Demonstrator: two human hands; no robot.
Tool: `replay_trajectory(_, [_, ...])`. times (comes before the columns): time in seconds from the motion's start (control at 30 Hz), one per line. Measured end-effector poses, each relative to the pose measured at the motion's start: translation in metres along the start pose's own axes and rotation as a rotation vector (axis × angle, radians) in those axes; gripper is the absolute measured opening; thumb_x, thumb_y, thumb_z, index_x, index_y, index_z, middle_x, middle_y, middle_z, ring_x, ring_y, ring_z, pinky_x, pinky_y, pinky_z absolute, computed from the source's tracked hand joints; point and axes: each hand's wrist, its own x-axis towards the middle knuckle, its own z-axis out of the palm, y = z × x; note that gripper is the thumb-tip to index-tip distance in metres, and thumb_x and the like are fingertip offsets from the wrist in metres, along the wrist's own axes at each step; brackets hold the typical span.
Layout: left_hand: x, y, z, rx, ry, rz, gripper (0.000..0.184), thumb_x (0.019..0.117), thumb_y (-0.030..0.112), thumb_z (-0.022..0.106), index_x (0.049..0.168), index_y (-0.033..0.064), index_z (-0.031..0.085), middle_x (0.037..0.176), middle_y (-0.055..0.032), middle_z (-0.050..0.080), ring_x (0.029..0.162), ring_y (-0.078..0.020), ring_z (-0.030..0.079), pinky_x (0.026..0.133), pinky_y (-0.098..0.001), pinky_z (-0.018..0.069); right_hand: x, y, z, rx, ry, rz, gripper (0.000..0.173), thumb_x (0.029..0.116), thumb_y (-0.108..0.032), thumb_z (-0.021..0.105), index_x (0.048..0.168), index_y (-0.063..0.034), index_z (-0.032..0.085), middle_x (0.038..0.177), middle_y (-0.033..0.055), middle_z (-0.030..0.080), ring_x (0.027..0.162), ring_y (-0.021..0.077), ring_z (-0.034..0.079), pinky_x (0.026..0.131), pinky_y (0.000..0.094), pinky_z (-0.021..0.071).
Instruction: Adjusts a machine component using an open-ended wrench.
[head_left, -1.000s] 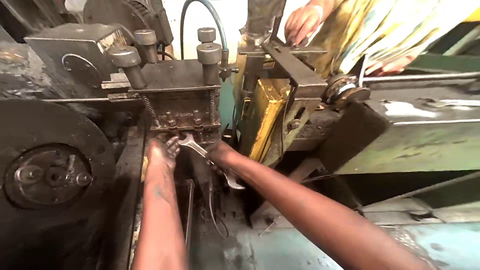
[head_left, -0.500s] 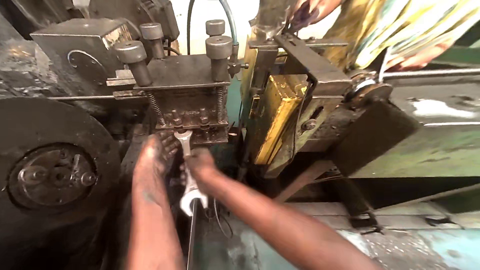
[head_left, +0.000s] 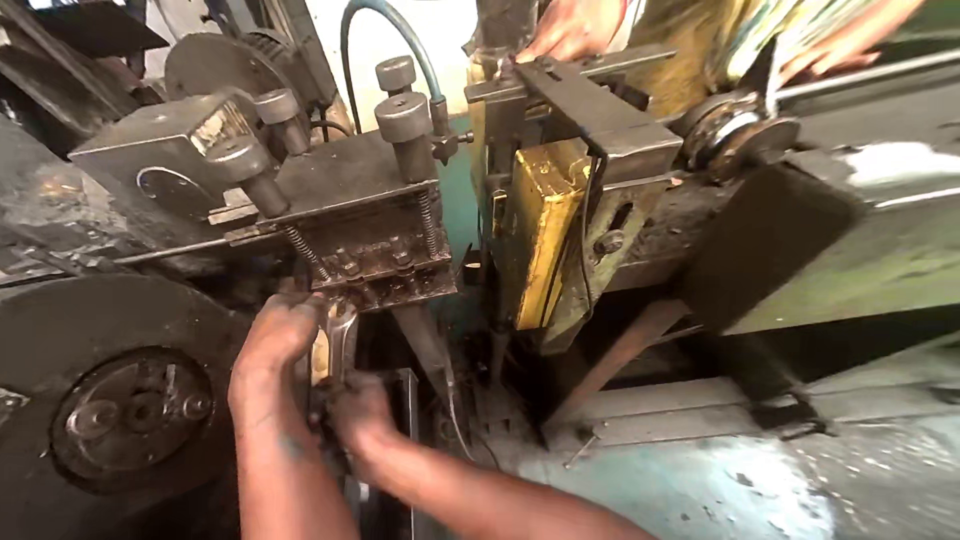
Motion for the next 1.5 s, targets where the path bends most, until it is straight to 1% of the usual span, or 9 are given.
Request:
replay_trajectory(0.13, [0.011, 0.002, 0.015, -0.014, 0.234, 0.191, 0.033, 0.1069, 0.023, 0.052, 0.127, 0.0007, 0.066, 0.119, -0.0249, 0.068, 0.109, -0.0390, 0.065, 0.096, -0.0617, 0.0472, 0.008, 0.000, -0.079, -0.330, -0.092, -0.078, 0.034, 0.1128, -0.024, 0.040, 0.124, 0.0001, 0.060, 0.077, 0.0061, 0.057, 0.054, 0.0116, 0.052, 0.051, 0.0279, 0.0475])
replay_trajectory(0.23, [0.015, 0.010, 0.023, -0.087, 0.233, 0.376, 0.038, 0.1045, 0.008, 0.053, 0.142, 0.0024, 0.057, 0.136, -0.0207, 0.062, 0.125, -0.0310, 0.061, 0.107, -0.0496, 0.0453, 0.022, -0.035, -0.114, -0.499, -0.073, -0.098, 0.035, 0.1126, -0.026, 0.040, 0.106, 0.0008, 0.061, 0.066, 0.0025, 0.052, 0.044, 0.0083, 0.046, 0.042, 0.0240, 0.0414])
replay_trajectory(0.6, [0.022, 0.006, 0.031, -0.329, 0.037, 0.384, 0.053, 0.0983, -0.010, 0.044, 0.151, -0.0008, 0.043, 0.148, -0.0180, 0.052, 0.127, -0.0169, 0.057, 0.104, -0.0327, 0.0473, 0.047, -0.122, -0.105, -1.095, 0.110, -0.136, 0.028, 0.1063, -0.026, 0.054, 0.091, -0.0053, 0.065, 0.071, 0.0032, 0.057, 0.052, 0.0113, 0.048, 0.050, 0.0296, 0.0419])
replay_trajectory(0.73, [0.026, 0.007, 0.032, -0.300, 0.047, 0.383, 0.048, 0.1002, -0.006, 0.044, 0.148, -0.0009, 0.046, 0.143, -0.0184, 0.056, 0.123, -0.0178, 0.060, 0.103, -0.0342, 0.0488, 0.036, -0.073, -0.078, -0.825, 0.139, -0.203, 0.027, 0.1047, -0.020, 0.054, 0.112, 0.0055, 0.062, 0.100, 0.0239, 0.065, 0.086, 0.0357, 0.067, 0.076, 0.0553, 0.0544])
replay_trajectory(0.97, [0.021, 0.008, 0.025, -0.297, -0.015, 0.384, 0.040, 0.1070, 0.004, 0.044, 0.147, -0.0021, 0.045, 0.141, -0.0157, 0.056, 0.118, -0.0084, 0.059, 0.100, -0.0244, 0.0484, 0.073, -0.004, 0.032, -0.272, 0.036, -0.085, 0.032, 0.1051, -0.013, 0.057, 0.129, 0.0082, 0.061, 0.125, 0.0250, 0.065, 0.115, 0.0309, 0.064, 0.101, 0.0422, 0.0490])
replay_trajectory(1.03, [0.020, 0.006, 0.023, -0.335, -0.064, 0.374, 0.044, 0.1065, 0.003, 0.043, 0.150, -0.0015, 0.041, 0.148, -0.0167, 0.051, 0.125, -0.0105, 0.056, 0.104, -0.0267, 0.0459, 0.044, -0.010, 0.014, -0.122, 0.053, -0.030, 0.029, 0.1085, -0.017, 0.051, 0.127, 0.0019, 0.062, 0.115, 0.0191, 0.067, 0.102, 0.0252, 0.064, 0.091, 0.0409, 0.0511])
replay_trajectory(1.13, [0.020, 0.007, 0.023, -0.369, -0.073, 0.379, 0.043, 0.1063, 0.001, 0.042, 0.149, -0.0020, 0.042, 0.147, -0.0166, 0.051, 0.123, -0.0099, 0.057, 0.103, -0.0253, 0.0463, 0.014, -0.003, -0.041, -0.023, -0.019, -0.014, 0.028, 0.1121, -0.027, 0.043, 0.116, -0.0046, 0.060, 0.074, 0.0012, 0.049, 0.052, 0.0074, 0.045, 0.047, 0.0224, 0.0396])
replay_trajectory(1.3, [0.021, 0.011, 0.025, -0.319, -0.032, 0.381, 0.036, 0.1052, 0.000, 0.045, 0.141, -0.0027, 0.048, 0.130, -0.0126, 0.058, 0.110, -0.0061, 0.058, 0.097, -0.0230, 0.0477, 0.030, -0.039, -0.113, -0.445, -0.046, -0.114, 0.035, 0.1131, -0.029, 0.037, 0.104, -0.0010, 0.057, 0.064, 0.0006, 0.044, 0.044, 0.0082, 0.039, 0.042, 0.0237, 0.0362])
replay_trajectory(1.5, [0.024, 0.010, 0.026, -0.349, -0.017, 0.380, 0.037, 0.1055, 0.000, 0.044, 0.142, -0.0027, 0.048, 0.134, -0.0146, 0.058, 0.112, -0.0087, 0.060, 0.098, -0.0250, 0.0489, 0.040, -0.115, -0.108, -0.818, -0.007, 0.024, 0.031, 0.1104, -0.026, 0.045, 0.090, -0.0056, 0.057, 0.059, -0.0007, 0.043, 0.040, 0.0066, 0.033, 0.039, 0.0209, 0.0295])
